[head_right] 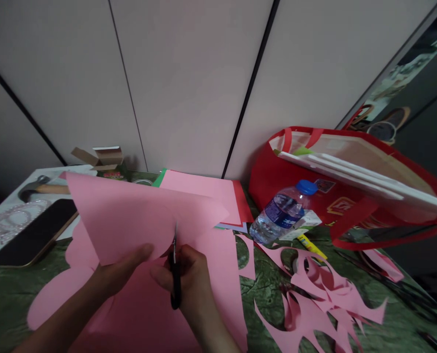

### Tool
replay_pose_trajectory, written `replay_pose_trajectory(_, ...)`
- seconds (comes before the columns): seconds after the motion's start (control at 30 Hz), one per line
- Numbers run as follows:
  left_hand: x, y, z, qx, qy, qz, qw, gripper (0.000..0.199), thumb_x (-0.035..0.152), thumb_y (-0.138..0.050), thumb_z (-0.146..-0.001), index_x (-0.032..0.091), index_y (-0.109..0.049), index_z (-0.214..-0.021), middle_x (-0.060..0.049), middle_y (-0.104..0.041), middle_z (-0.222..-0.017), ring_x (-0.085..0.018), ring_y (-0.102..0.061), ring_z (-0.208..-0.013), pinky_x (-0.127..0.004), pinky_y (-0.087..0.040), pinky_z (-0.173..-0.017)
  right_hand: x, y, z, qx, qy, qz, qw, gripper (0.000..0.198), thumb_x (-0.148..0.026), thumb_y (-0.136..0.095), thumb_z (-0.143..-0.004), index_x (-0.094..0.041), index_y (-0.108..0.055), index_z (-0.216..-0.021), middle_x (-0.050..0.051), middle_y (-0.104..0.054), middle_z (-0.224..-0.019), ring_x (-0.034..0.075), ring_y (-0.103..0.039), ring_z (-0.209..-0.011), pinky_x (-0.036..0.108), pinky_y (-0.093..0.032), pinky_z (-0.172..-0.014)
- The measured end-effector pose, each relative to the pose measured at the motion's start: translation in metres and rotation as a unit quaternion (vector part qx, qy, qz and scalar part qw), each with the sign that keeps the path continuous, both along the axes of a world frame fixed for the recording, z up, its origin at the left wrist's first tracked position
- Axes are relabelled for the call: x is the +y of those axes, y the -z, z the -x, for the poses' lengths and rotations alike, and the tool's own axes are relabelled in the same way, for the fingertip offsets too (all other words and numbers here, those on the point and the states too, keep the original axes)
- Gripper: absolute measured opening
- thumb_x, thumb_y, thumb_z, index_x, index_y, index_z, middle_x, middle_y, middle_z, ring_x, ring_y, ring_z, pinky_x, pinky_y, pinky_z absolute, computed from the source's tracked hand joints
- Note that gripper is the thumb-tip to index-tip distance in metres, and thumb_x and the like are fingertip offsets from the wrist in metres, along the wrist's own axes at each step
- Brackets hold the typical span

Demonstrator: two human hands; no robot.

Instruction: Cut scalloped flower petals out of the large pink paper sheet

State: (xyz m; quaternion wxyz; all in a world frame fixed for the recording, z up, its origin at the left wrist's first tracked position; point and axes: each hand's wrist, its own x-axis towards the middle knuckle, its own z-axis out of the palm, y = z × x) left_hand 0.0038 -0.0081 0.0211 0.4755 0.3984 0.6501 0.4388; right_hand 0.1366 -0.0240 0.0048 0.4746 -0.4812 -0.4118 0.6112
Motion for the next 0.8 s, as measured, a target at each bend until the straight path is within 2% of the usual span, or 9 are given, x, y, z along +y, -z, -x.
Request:
replay_pose_trajectory(0.23, 0.004, 0.004, 0.004, -0.018, 0.017, 0.004, 1.000, 0.038, 0.039, -0.070, -0.056, 0.018, -0.062, -0.087, -0.008, -0.069, -0.086, -0.027, -0.063, -0.088, -0.035, -0.053, -0.069, 0.001, 0.003, -0.001, 0.004, -0.007, 0.002, 1.000, 0.022, -0.026, -0.071, -0.056, -0.015, -0.056, -0.067, -0.005, -0.048, -0.054, 0.010, -0.045, -0.050, 0.024, -0.039, -0.051)
replay_pose_trajectory(0.43, 0.008, 0.011, 0.009, -0.013, -0.007, 0.010, 1.000, 0.033, 0.034, -0.074, -0.050, 0.019, -0.060, -0.075, -0.007, -0.069, -0.085, -0.026, -0.063, -0.086, -0.032, -0.054, -0.067, 0.000, 0.002, -0.001, -0.001, -0.010, 0.003, 1.000, 0.022, -0.027, -0.071, -0.057, -0.015, -0.059, -0.070, -0.005, -0.049, -0.053, 0.010, -0.047, -0.049, 0.024, -0.041, -0.050)
replay_pose_trajectory(0.6, 0.007, 0.007, 0.008, -0.015, -0.003, -0.010, 1.000, 0.036, 0.036, -0.073, -0.048, 0.019, -0.062, -0.078, -0.006, -0.069, -0.082, -0.027, -0.064, -0.084, -0.034, -0.054, -0.068, 0.000, 0.000, 0.000, 0.000, -0.010, 0.010, 1.000, 0.024, -0.028, -0.072, -0.055, -0.015, -0.060, -0.071, -0.005, -0.049, -0.052, 0.009, -0.046, -0.048, 0.024, -0.042, -0.051)
replay_pose_trajectory(0.8, 0.004, 0.000, 0.005, -0.004, -0.005, 0.002, 1.000, 0.026, 0.034, -0.066, -0.057, 0.018, -0.064, -0.077, -0.008, -0.070, -0.077, -0.025, -0.065, -0.076, -0.032, -0.053, -0.063, -0.001, 0.000, 0.000, -0.012, -0.005, 0.018, 1.000, 0.023, -0.027, -0.071, -0.054, -0.014, -0.061, -0.070, -0.006, -0.049, -0.053, 0.009, -0.046, -0.047, 0.024, -0.041, -0.049)
